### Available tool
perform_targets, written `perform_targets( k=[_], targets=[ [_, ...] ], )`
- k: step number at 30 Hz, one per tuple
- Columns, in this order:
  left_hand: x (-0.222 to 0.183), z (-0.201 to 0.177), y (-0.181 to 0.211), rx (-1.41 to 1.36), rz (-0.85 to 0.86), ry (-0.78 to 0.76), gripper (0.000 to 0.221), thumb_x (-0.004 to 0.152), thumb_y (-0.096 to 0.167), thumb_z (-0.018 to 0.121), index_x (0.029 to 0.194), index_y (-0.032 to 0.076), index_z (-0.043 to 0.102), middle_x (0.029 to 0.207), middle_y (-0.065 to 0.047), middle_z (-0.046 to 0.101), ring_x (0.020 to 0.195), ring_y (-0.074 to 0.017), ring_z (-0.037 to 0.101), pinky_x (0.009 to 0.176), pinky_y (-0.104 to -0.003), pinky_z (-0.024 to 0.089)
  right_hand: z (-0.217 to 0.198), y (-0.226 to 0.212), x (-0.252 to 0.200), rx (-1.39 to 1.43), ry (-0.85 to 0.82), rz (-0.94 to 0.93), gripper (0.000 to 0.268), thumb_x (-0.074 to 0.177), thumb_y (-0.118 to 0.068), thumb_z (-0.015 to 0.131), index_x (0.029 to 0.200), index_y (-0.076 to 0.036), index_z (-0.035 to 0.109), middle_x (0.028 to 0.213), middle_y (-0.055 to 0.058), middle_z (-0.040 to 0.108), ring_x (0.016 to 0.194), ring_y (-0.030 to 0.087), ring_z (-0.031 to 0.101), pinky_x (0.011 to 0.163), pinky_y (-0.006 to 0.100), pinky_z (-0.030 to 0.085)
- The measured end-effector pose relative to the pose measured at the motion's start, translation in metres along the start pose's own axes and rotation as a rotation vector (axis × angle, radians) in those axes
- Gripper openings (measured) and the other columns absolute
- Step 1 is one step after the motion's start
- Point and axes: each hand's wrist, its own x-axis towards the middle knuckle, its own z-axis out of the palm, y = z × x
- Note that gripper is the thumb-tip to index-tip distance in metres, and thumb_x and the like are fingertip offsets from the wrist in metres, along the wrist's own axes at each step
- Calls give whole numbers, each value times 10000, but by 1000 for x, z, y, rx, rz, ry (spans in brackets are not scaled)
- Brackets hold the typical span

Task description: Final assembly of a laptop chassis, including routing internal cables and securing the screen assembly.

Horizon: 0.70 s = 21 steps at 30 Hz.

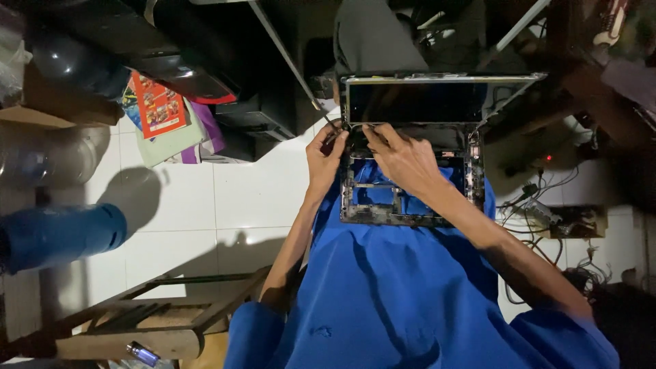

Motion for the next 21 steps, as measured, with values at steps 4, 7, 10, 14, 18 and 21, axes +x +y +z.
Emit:
perform_targets(
  k=[4,7,10,14,18,21],
  targets=[
    [6,-5,-26,17,-2,-39,234,976,113,761,1203,69,725,986,-73,746,951,-111,631,912,-351,563,3,-3,-7,-19,-40,-15,208,979,-249,643,1164,-245,740,1110,-73,629,656,152,693,445,271,514],
    [12,-5,-27,80,-55,-41,195,948,179,800,1086,68,719,911,-76,736,889,-121,634,840,-340,574,6,-5,-12,76,-115,19,326,1024,-264,558,1314,-210,696,1203,-25,634,662,235,706,430,339,523],
    [16,-3,-15,150,-71,-74,218,901,213,843,1028,93,712,859,-62,760,849,-113,687,828,-310,595,5,-6,-15,63,-124,33,350,1030,-270,537,1341,-196,681,1192,-15,642,711,240,722,448,336,530],
    [20,2,-9,281,-100,-47,378,862,288,866,1054,14,691,913,-149,756,882,-198,717,815,-370,608,-12,-10,-7,135,-90,36,312,1033,-247,544,1294,-143,679,1167,47,643,675,282,703,446,365,525],
    [20,10,5,289,-12,-33,314,862,262,860,971,20,693,858,-147,743,872,-166,685,801,-363,591,4,-5,-19,113,-111,47,357,991,-263,580,1319,-183,696,1230,-1,649,670,224,717,425,337,524],
    [21,5,9,317,-14,-65,342,887,277,848,1002,-8,696,889,-192,742,890,-198,693,808,-395,591,-1,-2,-17,249,-100,71,301,996,-241,612,1224,-80,723,1098,120,685,623,321,677,426,351,474]
  ],
)
